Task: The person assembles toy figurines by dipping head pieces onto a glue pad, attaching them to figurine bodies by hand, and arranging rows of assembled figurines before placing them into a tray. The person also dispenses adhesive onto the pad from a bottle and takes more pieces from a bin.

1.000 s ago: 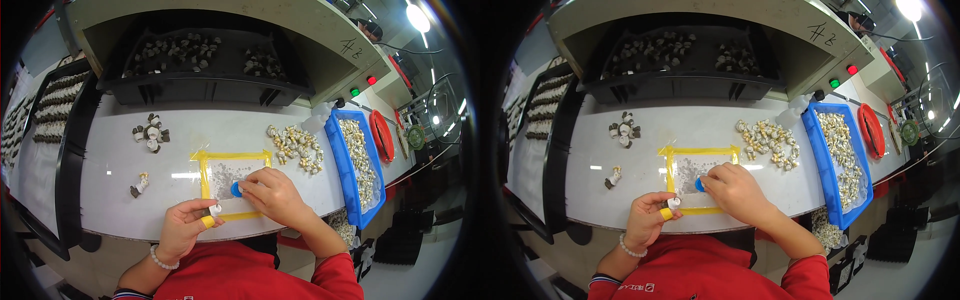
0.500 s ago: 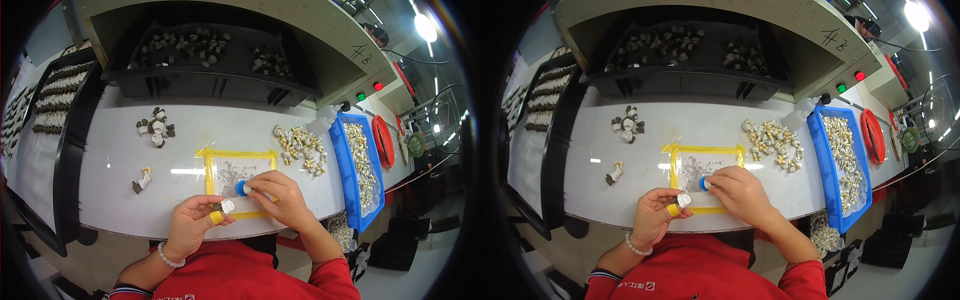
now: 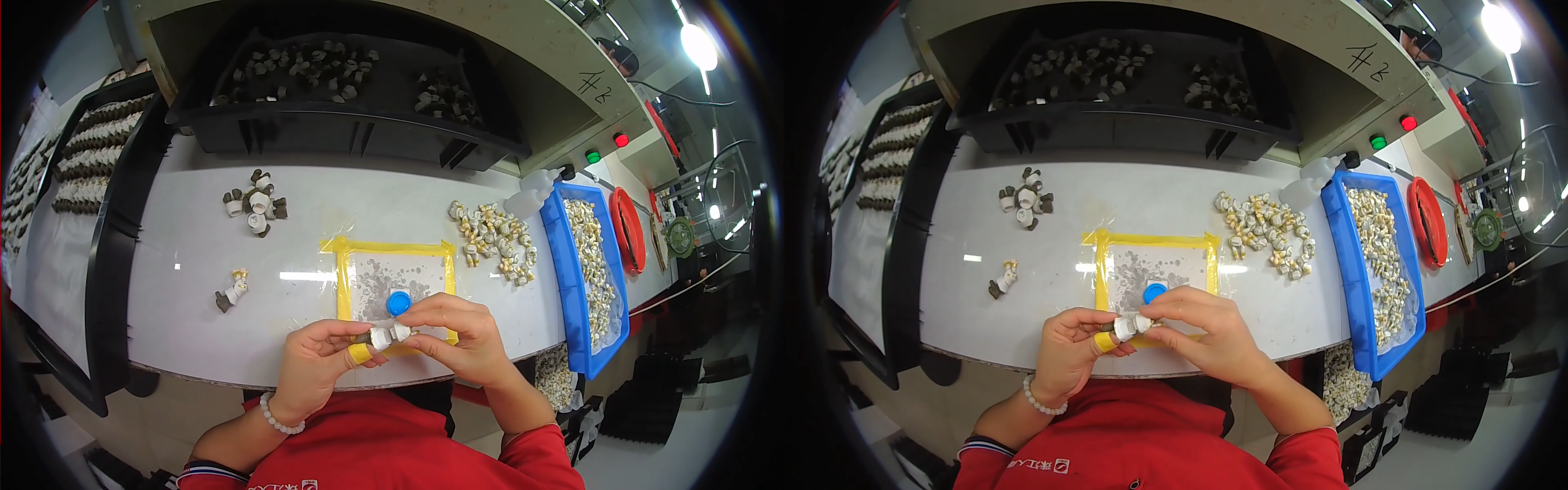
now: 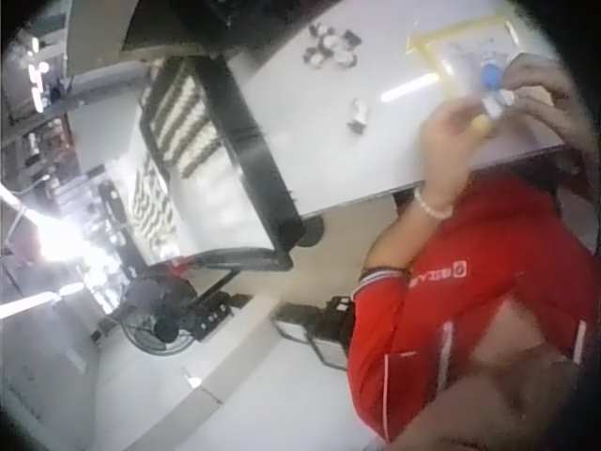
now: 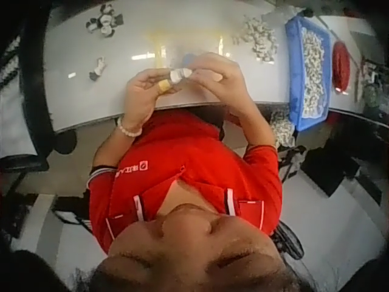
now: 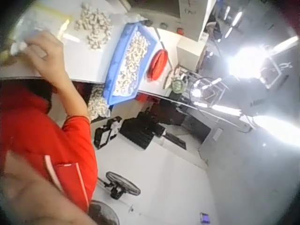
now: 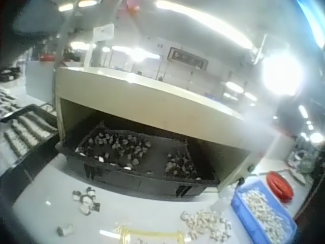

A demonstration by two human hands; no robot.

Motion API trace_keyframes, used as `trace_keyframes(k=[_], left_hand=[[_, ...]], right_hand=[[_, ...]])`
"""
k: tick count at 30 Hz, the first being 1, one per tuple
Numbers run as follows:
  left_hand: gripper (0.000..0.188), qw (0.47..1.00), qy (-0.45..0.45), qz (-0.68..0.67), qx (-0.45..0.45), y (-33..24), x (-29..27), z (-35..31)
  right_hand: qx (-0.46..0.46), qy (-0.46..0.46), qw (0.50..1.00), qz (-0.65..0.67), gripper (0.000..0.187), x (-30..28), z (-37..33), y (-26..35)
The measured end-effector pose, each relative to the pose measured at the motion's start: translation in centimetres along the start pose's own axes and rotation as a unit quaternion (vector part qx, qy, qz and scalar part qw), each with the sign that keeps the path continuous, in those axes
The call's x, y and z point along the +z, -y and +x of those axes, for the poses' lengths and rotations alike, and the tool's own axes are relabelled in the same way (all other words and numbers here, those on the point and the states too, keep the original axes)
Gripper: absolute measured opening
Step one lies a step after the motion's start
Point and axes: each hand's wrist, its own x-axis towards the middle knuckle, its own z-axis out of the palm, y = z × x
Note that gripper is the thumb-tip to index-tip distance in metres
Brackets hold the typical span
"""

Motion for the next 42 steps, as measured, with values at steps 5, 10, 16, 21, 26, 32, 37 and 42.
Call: trace_keyframes(k=[5,10,16,21,26,32,37,42], left_hand=[[0.024,1.000,-0.002,0.001,0.003,0.1,0.0,0.0],[0.024,1.000,0.001,0.017,0.005,0.3,0.1,-0.3],[0.019,1.000,0.009,0.008,0.005,0.5,-0.2,-0.2],[0.018,0.996,0.010,0.081,-0.031,-0.8,0.3,-0.7],[0.025,0.815,-0.017,0.537,0.217,-3.5,-2.6,-2.7],[0.031,0.608,-0.141,0.704,0.339,-4.8,-4.9,-3.3],[0.045,0.592,-0.229,0.707,0.311,-5.7,-4.0,-3.1],[0.049,0.600,-0.216,0.723,0.265,-5.8,-4.8,-2.0]], right_hand=[[-0.008,0.013,1.000,-0.006,0.025,0.2,0.1,0.2],[0.030,0.027,0.998,0.046,0.024,0.6,-0.2,-0.2],[0.049,0.023,0.996,0.066,0.025,1.1,-0.7,-0.6],[0.045,0.045,0.997,0.047,0.020,-0.4,-0.6,-0.9],[0.035,-0.142,0.957,-0.250,0.012,-4.9,0.1,-3.3],[0.007,-0.189,0.894,-0.406,0.014,-5.5,0.7,-5.5],[-0.037,-0.170,0.903,-0.393,0.016,-4.7,0.4,-4.9],[-0.055,-0.145,0.888,-0.432,0.020,-3.5,-0.8,-4.3]])
